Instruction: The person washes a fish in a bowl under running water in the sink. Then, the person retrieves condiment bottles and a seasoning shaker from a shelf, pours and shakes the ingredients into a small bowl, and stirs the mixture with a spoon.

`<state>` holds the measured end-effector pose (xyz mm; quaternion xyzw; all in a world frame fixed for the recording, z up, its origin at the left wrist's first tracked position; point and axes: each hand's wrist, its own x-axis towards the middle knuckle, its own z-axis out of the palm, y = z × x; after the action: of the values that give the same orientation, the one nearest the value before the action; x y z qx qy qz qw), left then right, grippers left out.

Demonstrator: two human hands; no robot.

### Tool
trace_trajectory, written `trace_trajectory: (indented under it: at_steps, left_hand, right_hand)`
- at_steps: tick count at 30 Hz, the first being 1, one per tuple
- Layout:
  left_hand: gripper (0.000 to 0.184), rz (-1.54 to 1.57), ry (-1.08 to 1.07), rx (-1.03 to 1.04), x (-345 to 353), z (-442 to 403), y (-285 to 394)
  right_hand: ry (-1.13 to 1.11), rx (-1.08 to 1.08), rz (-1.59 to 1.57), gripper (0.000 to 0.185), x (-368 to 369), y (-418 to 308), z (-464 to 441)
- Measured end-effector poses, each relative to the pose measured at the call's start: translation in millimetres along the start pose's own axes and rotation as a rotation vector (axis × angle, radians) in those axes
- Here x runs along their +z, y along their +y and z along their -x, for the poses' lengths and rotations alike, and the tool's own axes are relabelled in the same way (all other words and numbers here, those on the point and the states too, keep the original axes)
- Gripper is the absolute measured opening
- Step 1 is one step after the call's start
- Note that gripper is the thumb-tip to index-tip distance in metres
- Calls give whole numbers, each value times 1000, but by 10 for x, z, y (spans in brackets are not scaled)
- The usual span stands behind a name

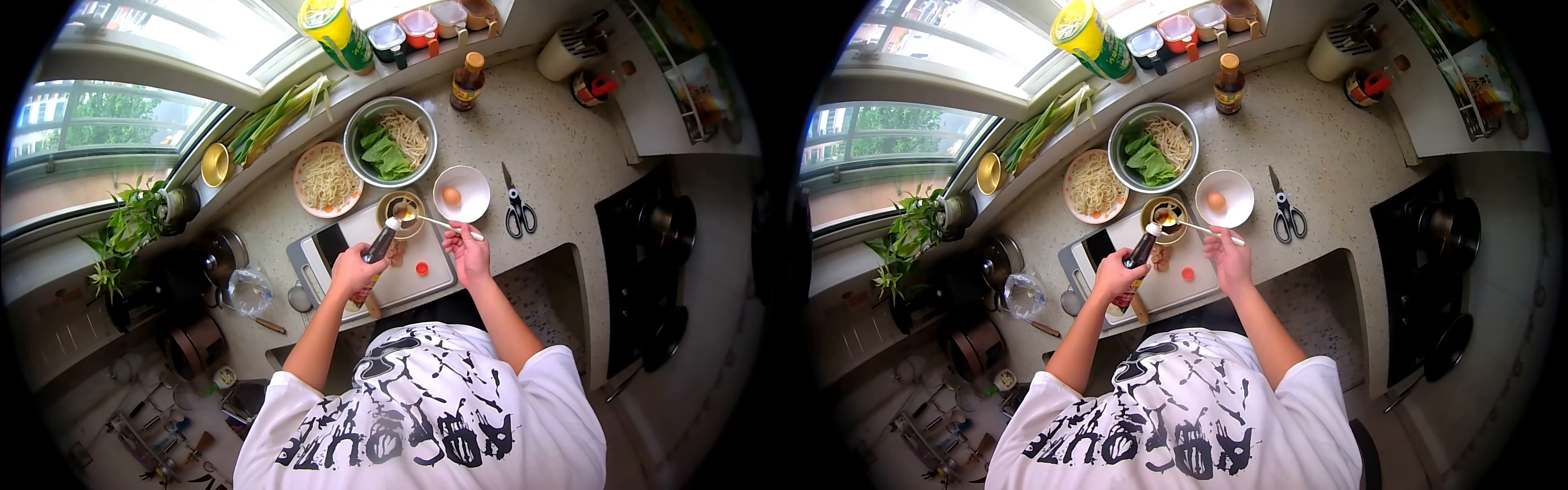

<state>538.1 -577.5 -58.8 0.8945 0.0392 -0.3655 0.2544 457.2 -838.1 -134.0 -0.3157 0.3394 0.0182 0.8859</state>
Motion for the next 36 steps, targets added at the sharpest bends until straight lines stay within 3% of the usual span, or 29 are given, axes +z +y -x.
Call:
trace_trajectory:
  at_steps: [36]
  left_hand:
    - [66,-47,-19,-22,30,14,-1]
  right_hand:
    - [-26,-11,23,37,-43,31,23]
